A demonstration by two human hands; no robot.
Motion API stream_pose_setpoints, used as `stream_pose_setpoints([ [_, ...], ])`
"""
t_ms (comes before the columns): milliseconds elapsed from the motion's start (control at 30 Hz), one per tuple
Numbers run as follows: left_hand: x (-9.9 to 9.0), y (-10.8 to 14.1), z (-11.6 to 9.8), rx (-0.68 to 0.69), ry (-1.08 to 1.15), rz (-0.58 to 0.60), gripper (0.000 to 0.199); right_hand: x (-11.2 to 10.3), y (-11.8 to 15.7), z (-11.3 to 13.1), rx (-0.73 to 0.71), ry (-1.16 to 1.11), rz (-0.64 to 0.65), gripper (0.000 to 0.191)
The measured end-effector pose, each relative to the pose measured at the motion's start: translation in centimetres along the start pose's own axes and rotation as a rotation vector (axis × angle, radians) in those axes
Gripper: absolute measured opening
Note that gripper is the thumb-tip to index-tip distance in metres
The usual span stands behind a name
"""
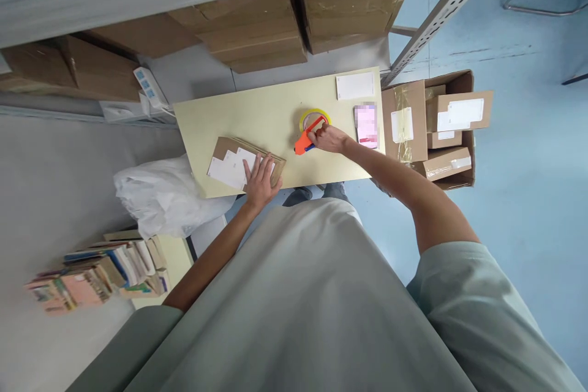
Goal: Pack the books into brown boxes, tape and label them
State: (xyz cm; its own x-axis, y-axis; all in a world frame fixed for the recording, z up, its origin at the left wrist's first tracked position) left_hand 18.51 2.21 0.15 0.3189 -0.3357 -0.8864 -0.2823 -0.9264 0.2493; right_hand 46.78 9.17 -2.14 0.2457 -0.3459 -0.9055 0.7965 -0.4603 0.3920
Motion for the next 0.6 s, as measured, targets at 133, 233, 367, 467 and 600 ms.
stream_pose_setpoints([
  [133,0.2,0.0,0.1,0.0,-0.023,-0.014,0.065,-0.9,-1.8,0.1,0.06,-0.023,-0.044,0.043],
  [233,0.3,0.0,0.2,0.005,-0.023,-0.02,0.061,-1.7,-3.4,0.6,0.086,-0.053,-0.048,0.045],
  [367,0.5,-0.1,0.2,-0.018,-0.014,-0.007,0.06,-2.8,-5.2,1.0,0.087,-0.062,-0.048,0.046],
  [467,0.5,-0.2,0.1,-0.044,-0.003,0.004,0.06,-3.6,-6.7,1.8,0.077,-0.088,-0.046,0.047],
  [600,0.2,-0.3,-0.2,-0.059,0.005,-0.002,0.06,-4.7,-8.2,3.3,0.063,-0.119,-0.038,0.052],
])
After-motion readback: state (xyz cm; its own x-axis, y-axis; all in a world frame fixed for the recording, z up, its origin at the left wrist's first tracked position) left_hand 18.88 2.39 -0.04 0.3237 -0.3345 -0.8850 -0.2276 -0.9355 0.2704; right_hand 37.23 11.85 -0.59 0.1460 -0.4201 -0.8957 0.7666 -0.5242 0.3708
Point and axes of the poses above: each hand's wrist, its own y-axis away from the middle knuckle, its own x-axis out of the palm, z = x × y, the point moved 5 cm from there along -y, towards the middle knuckle, and after that the axes turned 13 degrees about -x, right-handed, at the moved point
